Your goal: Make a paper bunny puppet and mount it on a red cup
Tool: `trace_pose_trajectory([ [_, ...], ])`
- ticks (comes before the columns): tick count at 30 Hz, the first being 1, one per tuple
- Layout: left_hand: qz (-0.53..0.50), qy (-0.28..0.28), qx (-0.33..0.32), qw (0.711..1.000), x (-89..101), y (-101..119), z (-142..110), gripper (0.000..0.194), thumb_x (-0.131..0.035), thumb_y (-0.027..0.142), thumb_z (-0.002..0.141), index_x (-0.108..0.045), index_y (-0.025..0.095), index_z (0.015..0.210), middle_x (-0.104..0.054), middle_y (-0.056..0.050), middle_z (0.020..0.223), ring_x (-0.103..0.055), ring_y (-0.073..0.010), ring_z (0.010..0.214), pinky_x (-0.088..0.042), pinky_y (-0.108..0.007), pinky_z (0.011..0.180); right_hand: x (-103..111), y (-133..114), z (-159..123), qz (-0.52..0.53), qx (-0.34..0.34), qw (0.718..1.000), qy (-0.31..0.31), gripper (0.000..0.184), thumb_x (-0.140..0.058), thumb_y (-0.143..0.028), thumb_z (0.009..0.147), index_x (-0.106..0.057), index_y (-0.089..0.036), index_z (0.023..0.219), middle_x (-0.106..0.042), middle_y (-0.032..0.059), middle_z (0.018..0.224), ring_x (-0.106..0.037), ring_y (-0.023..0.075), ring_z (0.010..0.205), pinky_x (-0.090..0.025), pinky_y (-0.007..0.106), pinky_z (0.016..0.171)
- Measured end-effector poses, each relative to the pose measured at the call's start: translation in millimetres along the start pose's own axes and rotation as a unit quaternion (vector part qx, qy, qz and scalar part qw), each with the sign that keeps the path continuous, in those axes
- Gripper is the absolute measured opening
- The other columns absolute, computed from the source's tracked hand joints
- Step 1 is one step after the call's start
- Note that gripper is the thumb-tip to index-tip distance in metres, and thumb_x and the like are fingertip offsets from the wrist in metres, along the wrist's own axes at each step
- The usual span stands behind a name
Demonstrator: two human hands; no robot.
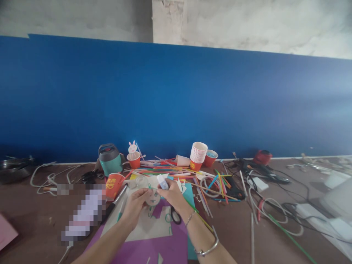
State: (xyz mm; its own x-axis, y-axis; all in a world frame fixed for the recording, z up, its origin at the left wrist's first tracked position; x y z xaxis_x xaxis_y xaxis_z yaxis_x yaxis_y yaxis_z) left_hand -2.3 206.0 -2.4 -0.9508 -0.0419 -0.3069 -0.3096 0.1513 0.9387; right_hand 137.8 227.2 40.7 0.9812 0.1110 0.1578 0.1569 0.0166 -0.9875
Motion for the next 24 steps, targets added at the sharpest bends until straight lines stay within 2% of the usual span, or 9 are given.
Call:
trace_pose_trajectory([
  [8,0.027,0.027,-0.021,0.999,4.1,6,-3,0.032,-0.077,0.043,0.058,-0.071,0.013,0.065,-0.064,-0.003,0.060,-0.054,-0.0135,0.057,-0.041,-0.024,0.057,-1,3,1,-0.001,-0.003,1.000,0.003,0.011,-0.063,-0.025,0.058,-0.059,-0.018,0.066,-0.052,-0.0044,0.056,-0.045,0.0112,0.054,-0.036,0.023,0.054],
  [10,0.038,0.006,-0.010,0.999,1.1,7,-4,0.036,-0.076,0.045,0.060,-0.073,0.012,0.073,-0.066,-0.004,0.065,-0.058,-0.0156,0.062,-0.043,-0.025,0.059,1,4,3,-0.009,0.002,1.000,0.011,0.011,-0.063,-0.025,0.058,-0.059,-0.018,0.065,-0.053,-0.0043,0.056,-0.046,0.0111,0.054,-0.036,0.023,0.053],
  [13,0.029,-0.018,0.012,0.999,-0.8,8,-3,0.053,-0.075,0.048,0.062,-0.070,0.014,0.102,-0.070,-0.006,0.079,-0.064,-0.0198,0.073,-0.048,-0.028,0.064,7,8,7,-0.019,-0.003,0.999,0.047,0.010,-0.061,-0.025,0.059,-0.058,-0.019,0.066,-0.049,-0.0054,0.052,-0.042,0.0100,0.049,-0.034,0.022,0.048],
  [15,0.025,0.004,-0.001,1.000,5.1,11,0,0.061,-0.074,0.049,0.063,-0.064,0.015,0.113,-0.070,-0.007,0.086,-0.065,-0.0209,0.077,-0.050,-0.030,0.067,14,12,9,-0.022,-0.027,0.997,0.076,0.010,-0.059,-0.025,0.061,-0.058,-0.019,0.068,-0.046,-0.0066,0.049,-0.039,0.0093,0.044,-0.031,0.022,0.044],
  [16,0.034,0.029,-0.022,0.999,10.5,14,2,0.059,-0.073,0.049,0.063,-0.064,0.014,0.110,-0.070,-0.007,0.086,-0.065,-0.0207,0.076,-0.050,-0.031,0.067,18,15,10,-0.027,-0.041,0.995,0.088,0.010,-0.059,-0.025,0.062,-0.058,-0.019,0.069,-0.045,-0.0070,0.047,-0.038,0.0091,0.043,-0.030,0.022,0.043],
  [18,0.088,0.078,-0.070,0.991,21.3,22,6,0.042,-0.070,0.047,0.067,-0.066,0.013,0.092,-0.069,-0.006,0.079,-0.063,-0.0195,0.071,-0.048,-0.029,0.064,23,20,12,-0.068,-0.066,0.991,0.095,0.010,-0.058,-0.023,0.063,-0.058,-0.019,0.072,-0.045,-0.0071,0.046,-0.039,0.0094,0.041,-0.029,0.021,0.042],
  [20,0.187,0.101,-0.101,0.972,26.6,30,8,0.028,-0.065,0.043,0.069,-0.064,0.015,0.073,-0.065,-0.003,0.068,-0.061,-0.0188,0.066,-0.045,-0.028,0.061,27,24,14,-0.126,-0.072,0.986,0.085,0.009,-0.059,-0.020,0.064,-0.060,-0.018,0.073,-0.049,-0.0061,0.048,-0.042,0.0100,0.042,-0.030,0.021,0.043],
  [22,0.311,0.075,-0.109,0.941,22.7,35,9,0.023,-0.062,0.037,0.071,-0.063,0.016,0.064,-0.064,-0.002,0.062,-0.060,-0.0189,0.064,-0.042,-0.028,0.060,28,26,16,-0.168,-0.064,0.981,0.072,0.007,-0.060,-0.017,0.063,-0.060,-0.018,0.070,-0.055,-0.0043,0.052,-0.047,0.0111,0.047,-0.033,0.021,0.046],
  [24,0.429,0.020,-0.110,0.896,13.1,39,6,0.020,-0.058,0.033,0.074,-0.066,0.017,0.064,-0.066,-0.003,0.064,-0.061,-0.0189,0.066,-0.041,-0.028,0.062,28,26,17,-0.188,-0.050,0.979,0.067,0.007,-0.061,-0.013,0.062,-0.060,-0.018,0.066,-0.060,-0.0022,0.058,-0.052,0.0128,0.054,-0.036,0.021,0.051],
])
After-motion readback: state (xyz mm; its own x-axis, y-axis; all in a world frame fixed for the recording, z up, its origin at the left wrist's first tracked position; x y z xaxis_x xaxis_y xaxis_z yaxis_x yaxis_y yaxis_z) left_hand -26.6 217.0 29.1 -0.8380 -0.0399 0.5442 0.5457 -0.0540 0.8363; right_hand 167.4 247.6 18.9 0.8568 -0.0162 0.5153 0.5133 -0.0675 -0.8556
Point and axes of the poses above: each hand's wrist, its own z-axis towards the middle knuckle, its own x-axis out of the back of the hand, y = z × x, the point moved 7 cm from there along z, towards the middle knuckle
